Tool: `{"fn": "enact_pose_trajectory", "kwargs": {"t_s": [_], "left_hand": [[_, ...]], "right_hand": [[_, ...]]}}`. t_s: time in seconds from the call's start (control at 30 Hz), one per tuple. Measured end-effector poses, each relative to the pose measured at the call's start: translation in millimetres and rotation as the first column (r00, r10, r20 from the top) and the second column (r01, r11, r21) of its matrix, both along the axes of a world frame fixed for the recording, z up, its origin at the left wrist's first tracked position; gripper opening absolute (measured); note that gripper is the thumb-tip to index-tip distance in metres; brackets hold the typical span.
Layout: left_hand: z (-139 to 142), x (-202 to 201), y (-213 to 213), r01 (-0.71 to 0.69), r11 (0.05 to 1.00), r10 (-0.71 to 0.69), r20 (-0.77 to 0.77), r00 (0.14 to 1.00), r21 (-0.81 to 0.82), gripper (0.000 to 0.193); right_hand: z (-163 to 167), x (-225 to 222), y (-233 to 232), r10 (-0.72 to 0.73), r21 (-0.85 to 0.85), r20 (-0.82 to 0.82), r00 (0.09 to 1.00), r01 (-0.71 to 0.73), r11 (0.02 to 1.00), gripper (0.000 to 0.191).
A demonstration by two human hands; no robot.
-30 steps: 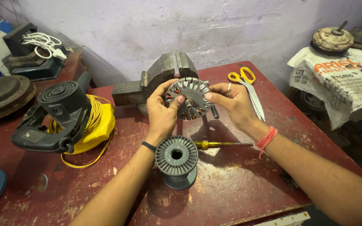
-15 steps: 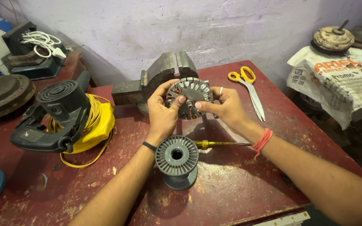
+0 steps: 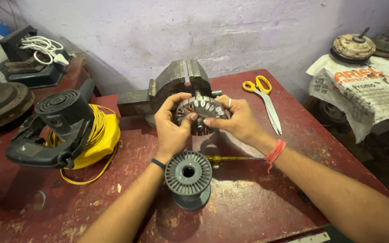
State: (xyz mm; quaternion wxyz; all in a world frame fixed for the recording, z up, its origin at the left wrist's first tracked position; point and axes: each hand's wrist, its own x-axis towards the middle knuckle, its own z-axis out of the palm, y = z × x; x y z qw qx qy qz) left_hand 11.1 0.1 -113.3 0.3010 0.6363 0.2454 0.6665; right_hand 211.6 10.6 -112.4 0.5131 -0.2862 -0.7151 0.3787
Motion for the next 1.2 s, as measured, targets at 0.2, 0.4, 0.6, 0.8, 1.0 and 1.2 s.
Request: {"fn": "enact_pose_trajectory", "kwargs": {"t_s": [0.2, 0.4, 0.6, 0.8, 1.0, 1.2], "left_hand": [[3.5, -1.0, -15.1, -0.01, 0.999, 0.008, 0.053, 0.999, 0.05, 0.039], [4.2, -1.6, -19.6, -0.052, 0.988, 0.044, 0.053, 0.998, 0.144, 0.038], [4.0, -2.5, -10.5, -0.108, 0.987, 0.103, 0.051, 0.993, 0.117, 0.04], [8.9, -11.3, 4.7, 0.013, 0.999, -0.015, 0.051, 0.999, 0.041, 0.046], [12.5, -28.8, 20.4, 0.301, 0.943, -0.294, 0.065, 0.954, -0.14, 0.046], [10.1, -37.3, 20.9, 0.449, 0.765, -0.449, 0.116, 0.886, -0.462, 0.037]], "right_hand": [[7.5, -4.3, -12.9, -0.056, 0.064, 0.076, 0.996, 0.051, 0.997, 0.032], [14.8, -4.4, -15.3, -0.059, 0.197, 0.119, 0.991, 0.035, 0.98, 0.027], [17.5, -6.8, -2.3, -0.104, 0.205, 0.165, 0.981, 0.069, 0.976, 0.026], [21.6, -9.7, 7.1, -0.105, 0.231, 0.13, 0.986, 0.073, 0.97, 0.028], [26.0, -10.3, 8.2, -0.093, 0.283, 0.134, 0.987, 0.052, 0.958, 0.029], [24.5, -6.7, 9.7, -0.126, 0.317, 0.167, 0.978, 0.068, 0.946, 0.028]]}}
